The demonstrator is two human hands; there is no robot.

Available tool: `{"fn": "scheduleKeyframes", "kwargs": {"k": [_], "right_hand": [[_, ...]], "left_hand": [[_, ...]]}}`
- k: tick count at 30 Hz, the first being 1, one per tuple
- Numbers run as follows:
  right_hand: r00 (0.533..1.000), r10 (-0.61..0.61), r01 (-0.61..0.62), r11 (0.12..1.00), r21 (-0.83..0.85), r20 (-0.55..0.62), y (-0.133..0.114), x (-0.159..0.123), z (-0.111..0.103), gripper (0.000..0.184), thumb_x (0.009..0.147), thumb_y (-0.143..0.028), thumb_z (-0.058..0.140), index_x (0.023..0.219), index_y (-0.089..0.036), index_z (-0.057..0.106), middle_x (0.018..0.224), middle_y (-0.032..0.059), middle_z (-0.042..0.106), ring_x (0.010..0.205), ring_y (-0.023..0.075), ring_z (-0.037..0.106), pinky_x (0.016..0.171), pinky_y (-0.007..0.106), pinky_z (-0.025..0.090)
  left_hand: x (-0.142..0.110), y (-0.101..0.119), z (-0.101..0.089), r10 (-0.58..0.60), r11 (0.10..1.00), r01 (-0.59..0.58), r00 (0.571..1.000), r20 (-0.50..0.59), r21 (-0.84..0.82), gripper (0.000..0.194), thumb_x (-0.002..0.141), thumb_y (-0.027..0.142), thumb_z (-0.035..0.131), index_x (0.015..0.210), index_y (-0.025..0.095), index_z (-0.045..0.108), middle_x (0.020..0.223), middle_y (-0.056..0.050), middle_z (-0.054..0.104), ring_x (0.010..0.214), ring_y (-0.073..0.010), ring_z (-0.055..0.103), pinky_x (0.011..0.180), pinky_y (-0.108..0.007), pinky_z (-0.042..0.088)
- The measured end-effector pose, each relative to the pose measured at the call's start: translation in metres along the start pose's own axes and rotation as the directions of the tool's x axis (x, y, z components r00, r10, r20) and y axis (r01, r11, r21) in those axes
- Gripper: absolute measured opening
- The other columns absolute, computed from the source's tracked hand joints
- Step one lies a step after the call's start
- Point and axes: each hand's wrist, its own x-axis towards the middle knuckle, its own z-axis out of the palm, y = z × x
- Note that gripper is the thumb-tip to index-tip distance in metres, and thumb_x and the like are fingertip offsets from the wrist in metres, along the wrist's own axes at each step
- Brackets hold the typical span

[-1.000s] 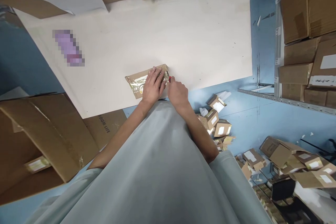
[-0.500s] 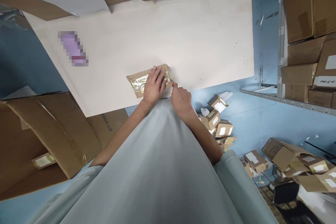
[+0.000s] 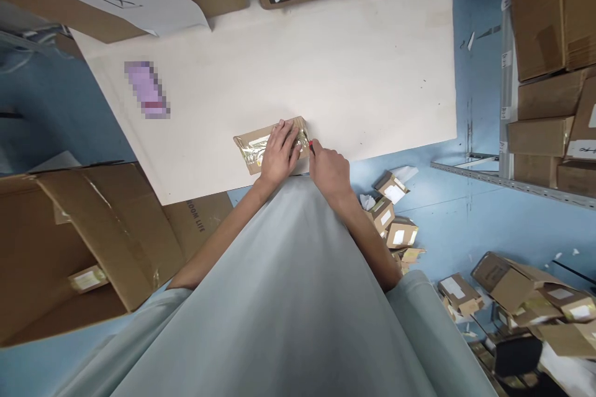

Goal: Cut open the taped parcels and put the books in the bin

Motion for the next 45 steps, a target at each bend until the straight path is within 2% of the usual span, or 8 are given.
{"fn": "scheduleKeyframes", "kwargs": {"k": [8,20,32,34,36,40,43,45], "right_hand": [[1.0,0.013,-0.013,1.0,0.0,-0.01,-0.013,0.032,0.008,0.044,0.12,-0.029,0.034,0.154,-0.017,0.061,0.129,0.0213,0.08,0.118,0.0331,0.076,0.099,0.04,0.056],[0.987,0.131,-0.126,0.99,-0.056,0.097,-0.014,-0.001,0.023,0.044,0.121,-0.028,0.034,0.157,-0.016,0.057,0.127,0.0228,0.08,0.118,0.0309,0.08,0.095,0.037,0.058],[0.986,0.149,-0.148,0.989,-0.017,0.071,0.005,-0.01,0.005,0.044,0.122,-0.035,0.035,0.156,-0.02,0.059,0.121,0.0176,0.083,0.111,0.0316,0.079,0.091,0.034,0.053],[0.987,0.152,-0.153,0.988,0.014,0.047,0.01,-0.003,0.007,0.043,0.121,-0.035,0.036,0.154,-0.02,0.06,0.122,0.0171,0.084,0.111,0.0321,0.079,0.092,0.035,0.054],[0.988,0.151,-0.152,0.987,0.056,0.018,0.016,0.006,0.013,0.042,0.12,-0.034,0.038,0.152,-0.018,0.062,0.122,0.0172,0.084,0.11,0.0326,0.078,0.094,0.037,0.054],[0.989,0.143,-0.134,0.974,0.185,-0.035,0.032,0.026,0.026,0.041,0.12,-0.037,0.039,0.148,-0.017,0.063,0.116,0.0157,0.085,0.104,0.0298,0.079,0.095,0.037,0.056],[0.987,0.139,-0.11,0.948,0.3,-0.077,0.041,0.034,0.027,0.043,0.12,-0.043,0.038,0.145,-0.018,0.063,0.11,0.013,0.086,0.09,0.0257,0.079,0.092,0.036,0.058],[0.984,0.14,-0.091,0.926,0.366,-0.11,0.046,0.036,0.024,0.044,0.119,-0.045,0.039,0.144,-0.018,0.064,0.109,0.0114,0.086,0.081,0.0231,0.079,0.09,0.035,0.059]], "left_hand": [[0.001,-0.001,0.002,0.007,1.0,-0.007,1.0,0.01,0.001,0.064,0.121,0.053,0.029,0.167,0.017,0.053,0.18,-0.016,0.047,0.176,-0.0321,0.027,0.145,-0.062,0.024],[0.001,-0.006,0.006,0.022,1.0,-0.022,1.0,0.011,0.005,0.06,0.121,0.051,0.032,0.167,0.019,0.053,0.182,-0.015,0.045,0.177,-0.0316,0.025,0.145,-0.063,0.025],[0.004,-0.003,-0.004,0.017,1.0,-0.016,0.999,0.042,-0.016,0.059,0.121,0.05,0.032,0.17,0.022,0.049,0.183,-0.014,0.043,0.177,-0.0323,0.025,0.145,-0.063,0.025],[0.004,-0.001,-0.006,0.012,1.0,-0.011,0.999,0.049,-0.019,0.058,0.12,0.049,0.037,0.169,0.022,0.047,0.183,-0.016,0.042,0.177,-0.0329,0.026,0.144,-0.064,0.025],[0.005,0.003,-0.007,0.011,1.0,-0.01,0.998,0.058,-0.016,0.063,0.115,0.055,0.052,0.168,0.021,0.046,0.184,-0.018,0.038,0.177,-0.0362,0.024,0.143,-0.067,0.025],[0.019,0.012,-0.009,-0.004,1.0,0.004,0.994,0.106,-0.002,0.096,0.092,0.052,0.088,0.168,0.017,0.041,0.185,-0.027,0.028,0.176,-0.0484,0.021,0.14,-0.075,0.025],[0.033,0.021,-0.022,0.001,1.0,-0.001,0.99,0.144,0.002,0.103,0.086,0.036,0.09,0.171,0.012,0.037,0.175,-0.031,0.042,0.169,-0.0517,0.035,0.138,-0.073,0.029],[0.038,0.027,-0.041,0.008,1.0,-0.009,0.991,0.133,0.007,0.104,0.086,0.032,0.086,0.173,0.012,0.034,0.17,-0.03,0.046,0.164,-0.0507,0.041,0.137,-0.071,0.033]]}}
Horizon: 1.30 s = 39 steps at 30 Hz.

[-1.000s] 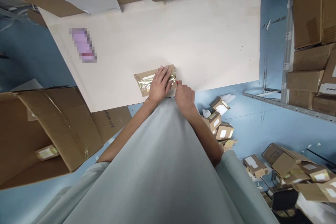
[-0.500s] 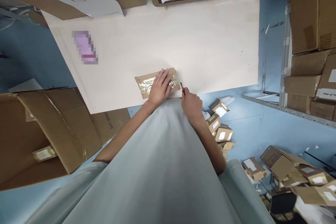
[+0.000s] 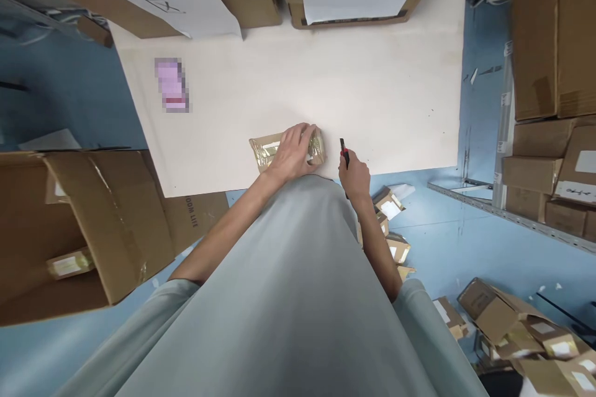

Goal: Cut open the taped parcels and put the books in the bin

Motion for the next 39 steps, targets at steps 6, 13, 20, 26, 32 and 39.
{"fn": "scheduleKeyframes", "kwargs": {"k": [6,13,20,26,32,39], "right_hand": [[0.987,-0.036,0.065,0.981,0.183,-0.158,0.004,0.001,-0.022,0.045,0.116,-0.047,0.039,0.138,-0.019,0.066,0.109,0.0082,0.087,0.059,0.0169,0.074,0.083,0.032,0.06],[0.986,-0.114,0.139,0.965,0.221,-0.123,-0.006,0.01,-0.024,0.051,0.115,-0.055,0.04,0.138,-0.019,0.067,0.109,0.0091,0.087,0.061,0.0182,0.075,0.079,0.033,0.061],[0.988,-0.156,0.152,0.974,0.167,0.008,-0.022,0.017,-0.009,0.046,0.116,-0.048,0.041,0.146,-0.02,0.063,0.112,0.0083,0.087,0.072,0.0199,0.079,0.083,0.032,0.062],[0.984,-0.177,0.173,0.978,0.115,0.024,-0.033,0.019,-0.013,0.046,0.118,-0.046,0.038,0.149,-0.021,0.062,0.115,0.0072,0.087,0.082,0.0218,0.082,0.091,0.034,0.061],[0.98,-0.199,0.197,0.978,0.067,0.031,-0.043,0.003,-0.028,0.047,0.118,-0.042,0.036,0.153,-0.024,0.062,0.126,0.0087,0.084,0.09,0.0244,0.081,0.091,0.035,0.061],[0.948,-0.304,0.308,0.951,-0.039,0.091,-0.061,-0.012,-0.029,0.048,0.116,-0.033,0.034,0.151,-0.02,0.063,0.128,0.013,0.078,0.107,0.0275,0.076,0.094,0.034,0.056]], "left_hand": [[-0.024,0.011,-0.066,0.01,1.0,-0.011,0.995,-0.102,-0.011,0.125,0.085,0.033,0.084,0.183,0.026,0.006,0.174,-0.022,0.037,0.161,-0.0471,0.04,0.132,-0.068,0.042],[-0.068,-0.028,-0.074,-0.126,0.992,0.126,0.989,-0.079,-0.008,0.133,0.083,0.034,0.09,0.185,0.032,0.005,0.17,-0.021,0.038,0.157,-0.046,0.046,0.127,-0.066,0.05],[-0.068,-0.029,-0.073,-0.16,0.983,0.168,0.982,-0.1,0.069,0.137,0.081,0.069,0.094,0.183,0.027,0.014,0.186,-0.028,0.017,0.174,-0.0565,0.013,0.135,-0.082,0.023],[-0.011,0.008,-0.043,-0.021,0.999,0.023,0.997,-0.079,0.028,0.132,0.09,0.079,0.081,0.185,0.022,0.008,0.191,-0.025,0.007,0.178,-0.0495,0.0,0.141,-0.078,0.008],[0.001,0.001,-0.022,-0.052,0.998,0.054,0.993,-0.105,0.017,0.092,0.114,0.068,0.042,0.183,0.012,0.02,0.19,-0.023,0.017,0.178,-0.0422,0.009,0.145,-0.07,0.004],[0.001,-0.004,-0.021,-0.074,0.997,0.07,0.987,-0.141,-0.034,0.075,0.118,0.054,0.033,0.182,0.015,0.026,0.19,-0.017,0.022,0.179,-0.0374,0.012,0.146,-0.067,0.004]]}}
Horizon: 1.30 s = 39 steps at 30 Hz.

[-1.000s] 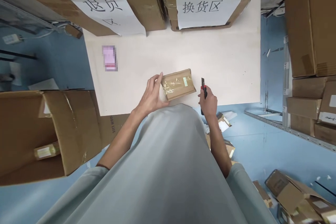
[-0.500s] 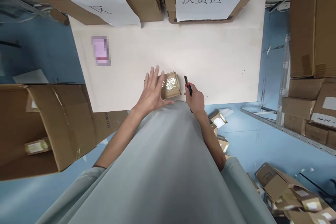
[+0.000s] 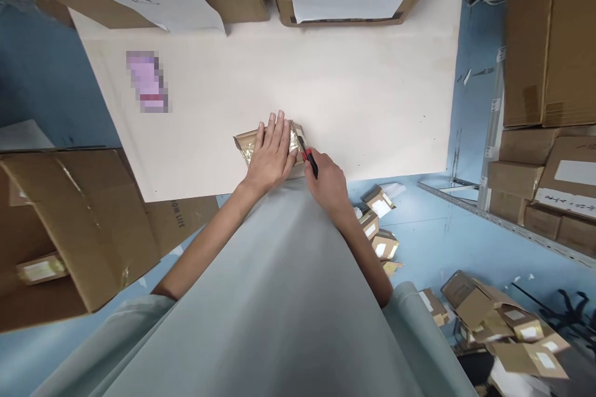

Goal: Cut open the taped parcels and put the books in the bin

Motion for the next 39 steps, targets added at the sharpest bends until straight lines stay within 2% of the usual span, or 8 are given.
{"fn": "scheduleKeyframes", "kwargs": {"k": [4,13,20,25,27,31,35,39], "right_hand": [[0.999,0.026,-0.021,0.994,-0.108,0.041,-0.009,0.004,0.004,0.051,0.116,-0.029,0.034,0.159,-0.017,0.058,0.135,0.0168,0.074,0.114,0.0297,0.073,0.097,0.036,0.055],[0.975,0.199,-0.162,0.938,-0.307,0.094,-0.044,0.018,0.001,0.056,0.119,-0.027,0.028,0.172,-0.016,0.045,0.145,0.0214,0.07,0.118,0.0333,0.077,0.098,0.042,0.059],[0.946,0.278,-0.191,0.893,-0.407,0.167,-0.057,0.011,-0.002,0.047,0.12,-0.022,0.028,0.159,-0.011,0.052,0.122,0.0211,0.08,0.114,0.031,0.08,0.093,0.038,0.06],[0.876,0.363,-0.185,0.861,-0.474,0.318,-0.036,-0.012,0.005,0.038,0.115,-0.011,0.039,0.14,-0.014,0.067,0.126,0.0219,0.08,0.12,0.0294,0.08,0.093,0.032,0.057],[0.862,0.385,-0.198,0.854,-0.481,0.329,-0.025,-0.018,0.006,0.038,0.116,-0.012,0.037,0.138,-0.014,0.068,0.124,0.0221,0.08,0.121,0.0307,0.079,0.092,0.033,0.057],[0.895,0.377,-0.245,0.862,-0.443,0.239,-0.011,-0.021,0.0,0.04,0.121,-0.03,0.035,0.147,-0.017,0.063,0.121,0.0211,0.081,0.116,0.0345,0.08,0.091,0.037,0.056],[0.927,0.355,-0.3,0.894,-0.332,0.119,0.01,-0.005,-0.004,0.037,0.12,-0.035,0.042,0.145,-0.018,0.062,0.122,0.0196,0.082,0.114,0.0352,0.08,0.092,0.039,0.057],[0.956,0.285,-0.284,0.959,-0.024,0.074,0.047,0.034,0.011,0.025,0.12,-0.037,0.047,0.127,-0.02,0.065,0.114,0.011,0.085,0.086,0.0228,0.082,0.088,0.033,0.058]], "left_hand": [[0.001,0.005,0.004,-0.008,1.0,0.008,1.0,-0.007,-0.017,0.073,0.119,0.051,0.032,0.182,0.015,0.027,0.19,-0.017,0.022,0.179,-0.0379,0.013,0.146,-0.067,0.004],[-0.003,0.008,0.008,-0.026,0.998,0.025,0.999,-0.021,-0.066,0.074,0.119,0.056,0.029,0.182,0.018,0.026,0.19,-0.014,0.024,0.179,-0.0353,0.013,0.147,-0.066,0.002],[-0.006,0.012,0.011,-0.04,0.999,0.04,0.999,0.005,-0.03,0.073,0.119,0.051,0.027,0.181,0.013,0.027,0.19,-0.017,0.024,0.179,-0.0361,0.015,0.147,-0.063,0.003],[-0.003,0.006,0.007,-0.072,0.997,0.071,0.997,0.037,0.026,0.075,0.119,0.05,0.027,0.183,0.011,0.021,0.191,-0.017,0.018,0.18,-0.0355,0.009,0.147,-0.062,0.001],[-0.001,0.003,0.005,-0.07,0.997,0.069,0.997,0.04,0.032,0.076,0.119,0.05,0.027,0.183,0.01,0.018,0.191,-0.018,0.017,0.18,-0.0356,0.009,0.147,-0.062,0.001],[-0.003,0.001,0.004,-0.046,0.999,0.046,0.999,0.029,0.01,0.076,0.119,0.051,0.027,0.184,0.013,0.016,0.191,-0.016,0.017,0.18,-0.0351,0.01,0.147,-0.061,0.002],[-0.016,-0.002,-0.001,-0.036,0.999,0.036,0.999,0.003,-0.003,0.076,0.119,0.052,0.028,0.184,0.014,0.016,0.191,-0.017,0.019,0.18,-0.0354,0.01,0.146,-0.061,0.004],[-0.045,-0.023,-0.018,-0.037,0.999,0.037,0.999,-0.031,0.008,0.075,0.12,0.053,0.027,0.184,0.015,0.016,0.191,-0.018,0.02,0.18,-0.0352,0.009,0.146,-0.062,0.005]]}}
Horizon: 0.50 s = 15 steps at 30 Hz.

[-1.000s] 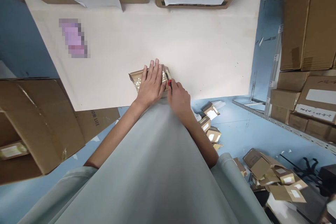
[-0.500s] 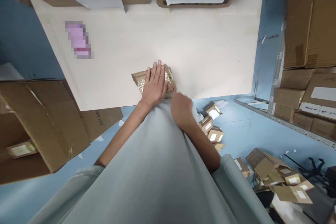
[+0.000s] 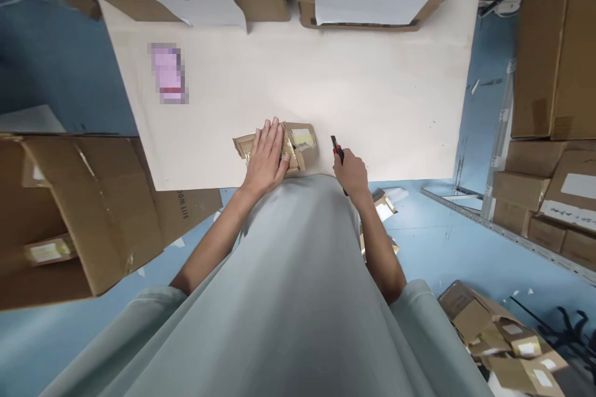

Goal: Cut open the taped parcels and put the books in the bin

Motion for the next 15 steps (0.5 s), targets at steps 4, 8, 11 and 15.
{"fn": "scheduleKeyframes", "kwargs": {"k": [4,8,11,15], "right_hand": [[0.993,-0.11,0.089,0.929,0.359,0.037,0.011,0.055,0.029,0.017,0.118,-0.035,0.051,0.115,-0.022,0.061,0.117,0.0056,0.082,0.061,0.0122,0.075,0.07,0.027,0.06],[0.985,-0.133,0.048,0.829,0.557,0.113,-0.002,0.085,0.057,0.025,0.113,-0.047,0.062,0.107,-0.023,0.058,0.103,0.0045,0.079,0.06,0.0154,0.077,0.058,0.028,0.06],[0.98,-0.139,0.013,0.765,0.644,0.146,-0.018,0.087,0.068,0.03,0.111,-0.052,0.063,0.103,-0.024,0.057,0.097,0.0046,0.078,0.06,0.0182,0.078,0.056,0.031,0.062],[0.975,-0.164,0.02,0.741,0.671,0.151,-0.032,0.077,0.071,0.041,0.107,-0.065,0.068,0.104,-0.024,0.058,0.087,0.0033,0.077,0.064,0.0207,0.078,0.054,0.031,0.063]], "left_hand": [[-0.038,-0.035,-0.021,-0.04,0.999,0.041,0.999,-0.021,0.017,0.076,0.119,0.057,0.028,0.184,0.019,0.021,0.19,-0.018,0.024,0.179,-0.0366,0.011,0.144,-0.066,0.009],[-0.069,-0.062,-0.032,-0.091,0.996,0.092,0.995,-0.049,0.02,0.072,0.119,0.057,0.03,0.181,0.022,0.03,0.19,-0.017,0.025,0.179,-0.0373,0.015,0.143,-0.068,0.016],[-0.082,-0.065,-0.037,-0.134,0.991,0.136,0.985,-0.108,0.012,0.066,0.119,0.056,0.035,0.177,0.025,0.041,0.189,-0.017,0.027,0.178,-0.0381,0.021,0.14,-0.069,0.025],[-0.091,-0.043,-0.045,-0.213,0.977,0.203,0.933,-0.29,-0.063,0.054,0.117,0.049,0.045,0.166,0.029,0.057,0.173,-0.017,0.054,0.16,-0.0349,0.054,0.13,-0.061,0.048]]}}
